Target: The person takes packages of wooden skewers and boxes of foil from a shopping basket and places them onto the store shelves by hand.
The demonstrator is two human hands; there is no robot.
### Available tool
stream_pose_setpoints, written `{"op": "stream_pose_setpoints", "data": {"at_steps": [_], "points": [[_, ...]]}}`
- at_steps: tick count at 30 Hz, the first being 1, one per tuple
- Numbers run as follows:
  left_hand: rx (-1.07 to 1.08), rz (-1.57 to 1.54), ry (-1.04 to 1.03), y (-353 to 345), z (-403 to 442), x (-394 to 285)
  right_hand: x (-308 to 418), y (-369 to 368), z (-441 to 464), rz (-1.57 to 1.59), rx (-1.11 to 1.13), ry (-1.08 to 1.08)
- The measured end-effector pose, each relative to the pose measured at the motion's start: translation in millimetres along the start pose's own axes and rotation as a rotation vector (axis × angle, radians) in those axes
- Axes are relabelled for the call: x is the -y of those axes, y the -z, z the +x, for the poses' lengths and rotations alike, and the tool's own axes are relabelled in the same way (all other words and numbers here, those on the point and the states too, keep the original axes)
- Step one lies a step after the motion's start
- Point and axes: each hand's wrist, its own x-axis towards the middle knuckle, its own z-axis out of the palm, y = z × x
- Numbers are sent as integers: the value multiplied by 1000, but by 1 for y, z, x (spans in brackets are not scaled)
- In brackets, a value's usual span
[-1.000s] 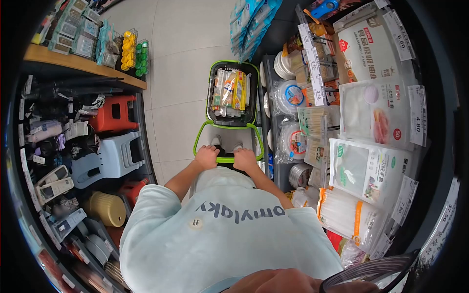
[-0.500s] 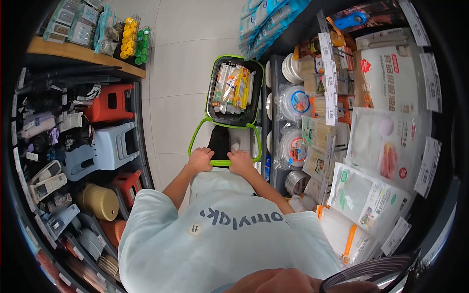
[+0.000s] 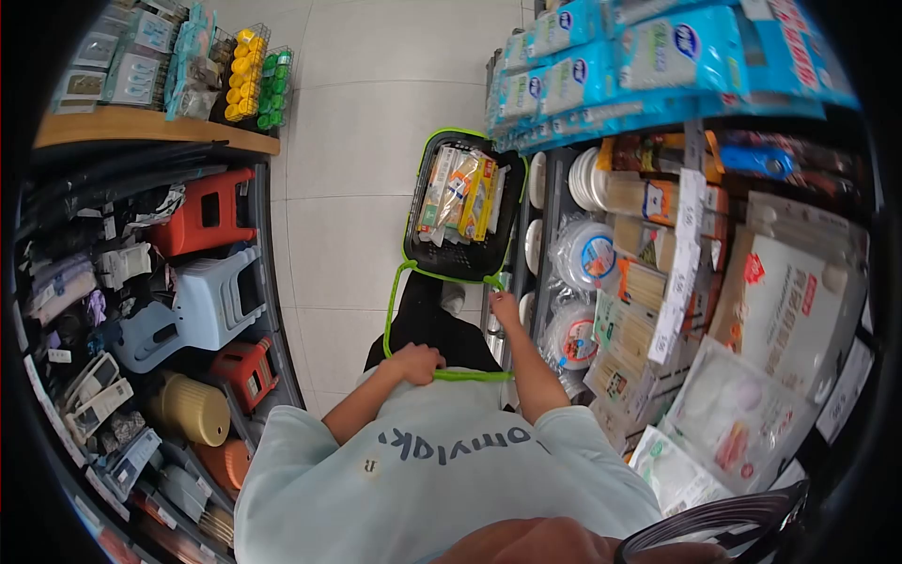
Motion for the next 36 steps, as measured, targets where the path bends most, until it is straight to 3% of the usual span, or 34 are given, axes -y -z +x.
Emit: {"op": "stream_pose_setpoints", "data": {"at_steps": [2, 3, 8, 13, 18, 21, 23, 29, 33, 36], "points": [[53, -27, -9, -7, 11, 6, -30, -8, 70, 72, 52, -124], [86, -56, -11, -4, 12, 8, -11, -7, 87, 71, 59, -128], [109, -85, -22, 11, 6, 15, 101, 6, 169, -71, 3, 159], [68, -159, -69, 5, 10, 28, 157, -18, 235, -143, 15, 195], [35, -215, -68, 15, 6, 39, 152, -78, 291, -24, -3, 162], [18, -270, -75, 22, 7, 44, 137, -106, 304, -101, 34, 116], [-29, -296, -101, 23, 9, 48, 118, -125, 307, -260, -75, 123], [-51, -369, -111, 31, 12, 52, 83, -123, 318, -330, -6, 11], [-25, -366, -122, 34, 17, 51, 81, -99, 348, -404, -28, 38], [-36, -389, -118, 33, 21, 49, 99, -72, 377, -363, 84, -26]]}}
